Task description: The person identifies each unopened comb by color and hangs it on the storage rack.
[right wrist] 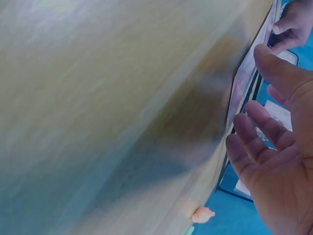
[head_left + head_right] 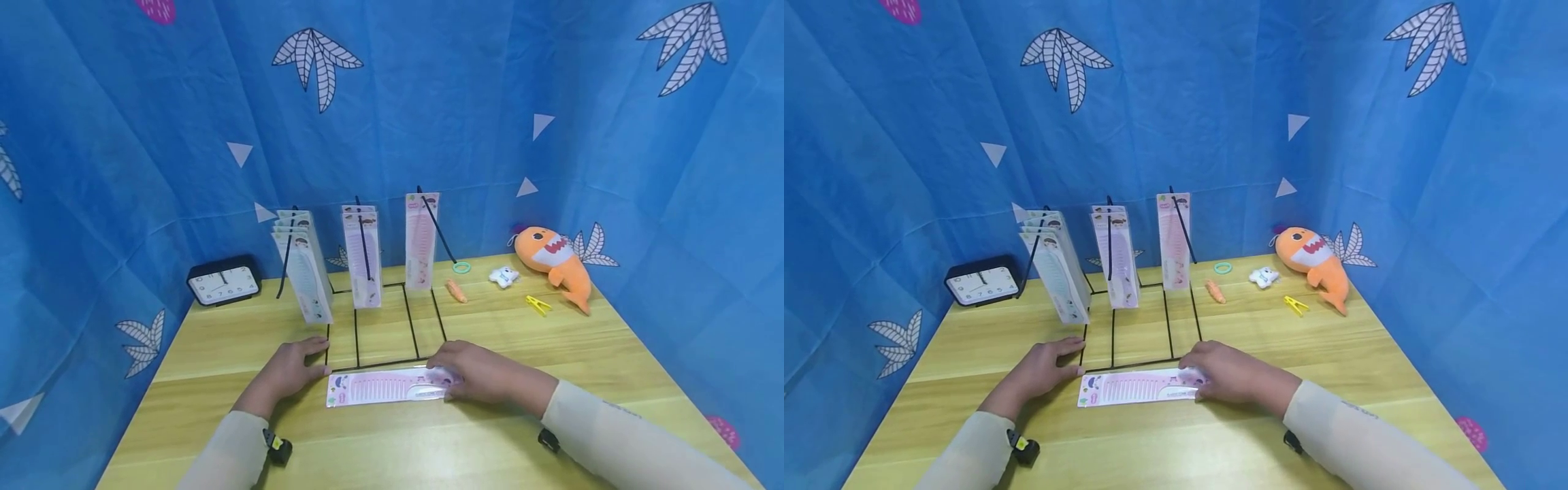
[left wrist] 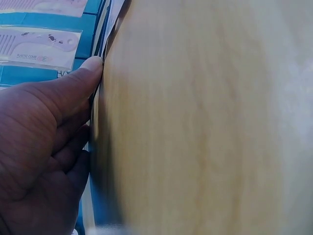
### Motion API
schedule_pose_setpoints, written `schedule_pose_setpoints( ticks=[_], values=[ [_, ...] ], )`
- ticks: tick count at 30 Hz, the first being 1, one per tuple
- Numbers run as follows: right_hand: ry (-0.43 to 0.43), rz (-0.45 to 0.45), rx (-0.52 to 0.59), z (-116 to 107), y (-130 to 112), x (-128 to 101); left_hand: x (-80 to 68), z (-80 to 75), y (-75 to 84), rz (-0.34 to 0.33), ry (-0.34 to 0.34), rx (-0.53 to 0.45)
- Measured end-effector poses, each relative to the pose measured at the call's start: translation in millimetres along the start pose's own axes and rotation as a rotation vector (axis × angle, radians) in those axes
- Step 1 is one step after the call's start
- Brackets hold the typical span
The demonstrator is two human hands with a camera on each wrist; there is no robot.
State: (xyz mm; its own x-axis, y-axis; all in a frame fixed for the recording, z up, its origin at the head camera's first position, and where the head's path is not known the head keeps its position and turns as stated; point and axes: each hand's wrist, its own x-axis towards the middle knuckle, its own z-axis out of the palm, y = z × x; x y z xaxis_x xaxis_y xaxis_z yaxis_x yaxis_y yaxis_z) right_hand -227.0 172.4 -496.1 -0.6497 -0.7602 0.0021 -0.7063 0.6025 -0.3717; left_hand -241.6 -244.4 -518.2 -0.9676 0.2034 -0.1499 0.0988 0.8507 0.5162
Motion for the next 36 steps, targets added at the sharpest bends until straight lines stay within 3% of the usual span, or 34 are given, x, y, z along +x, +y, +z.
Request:
schedule_pose_setpoints(
  ticks=[8, 18, 24, 36],
  values=[
    [-0.068, -0.024, 0.014, -4, 2, -2, 0.6, 0.0, 1.1, 0.007, -0.004, -0.007],
    [-0.054, -0.025, 0.013, -5, 0, -1, 0.2, -1.0, 2.5, 0.001, -0.005, 0.000],
    [-0.091, -0.018, 0.013, -3, -4, 5, 0.9, -0.3, 1.1, 0.011, 0.000, -0.002],
    [-0.166, 0.064, 0.001, -4, -13, 11, -1.1, -1.0, 1.3, 0.017, 0.006, -0.011]
  ],
)
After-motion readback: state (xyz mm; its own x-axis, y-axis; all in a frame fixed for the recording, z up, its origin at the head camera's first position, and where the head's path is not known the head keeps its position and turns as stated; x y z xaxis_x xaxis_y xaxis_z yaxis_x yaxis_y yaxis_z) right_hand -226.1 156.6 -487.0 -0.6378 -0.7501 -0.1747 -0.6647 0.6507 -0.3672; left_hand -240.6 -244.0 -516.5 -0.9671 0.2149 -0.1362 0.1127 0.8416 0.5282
